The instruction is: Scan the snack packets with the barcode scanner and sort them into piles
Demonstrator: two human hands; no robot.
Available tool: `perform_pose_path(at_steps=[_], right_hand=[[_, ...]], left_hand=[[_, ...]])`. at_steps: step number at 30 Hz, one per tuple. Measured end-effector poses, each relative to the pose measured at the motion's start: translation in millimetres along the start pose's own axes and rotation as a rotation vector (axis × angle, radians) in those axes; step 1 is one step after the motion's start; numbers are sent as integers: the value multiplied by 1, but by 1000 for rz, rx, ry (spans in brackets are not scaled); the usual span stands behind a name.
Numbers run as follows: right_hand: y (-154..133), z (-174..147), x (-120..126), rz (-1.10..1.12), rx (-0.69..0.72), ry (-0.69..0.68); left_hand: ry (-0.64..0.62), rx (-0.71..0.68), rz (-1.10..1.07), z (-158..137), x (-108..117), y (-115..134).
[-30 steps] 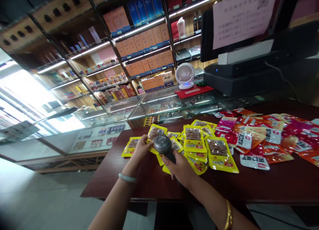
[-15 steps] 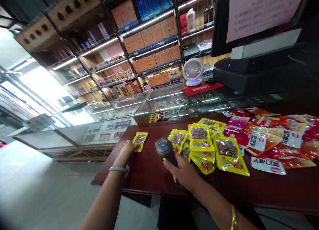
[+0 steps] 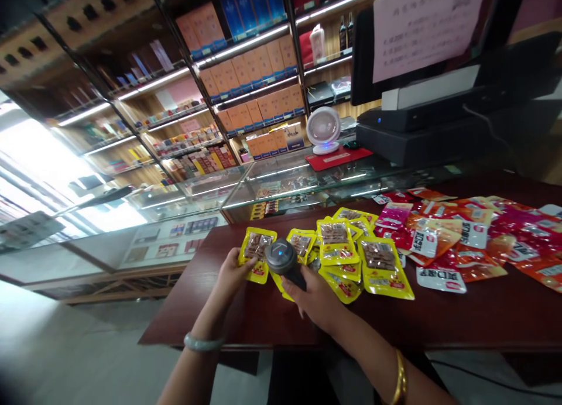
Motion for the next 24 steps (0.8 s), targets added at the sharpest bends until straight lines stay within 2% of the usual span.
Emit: perform_pose_path(at_steps=[5,10,15,19,24], right_hand=[[2,-10,11,10,26,-1],[8,-20,26,12,63,36],[18,-27,36,49,73,73],[24,-34,44,48,48,122],[21,-44,54,93,68,181]], left_hand=[[-89,-33,-26,-2,-32,16],[-89,-7,-138,-2,-68,28],[-117,-4,-202,-14,-105,49],[-115,-17,-159,-21,-111,50],[-106,13,-197,-20,-99,28]])
Point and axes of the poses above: each hand's wrist, its own z-axis towards the middle knuckle, its own x-axis out of the back of the hand, y = z × x, the point moved 9 cm from there along z, towards the middle knuckle, and after that the axes turned 1 degree about -z, right-handed, at the moved point
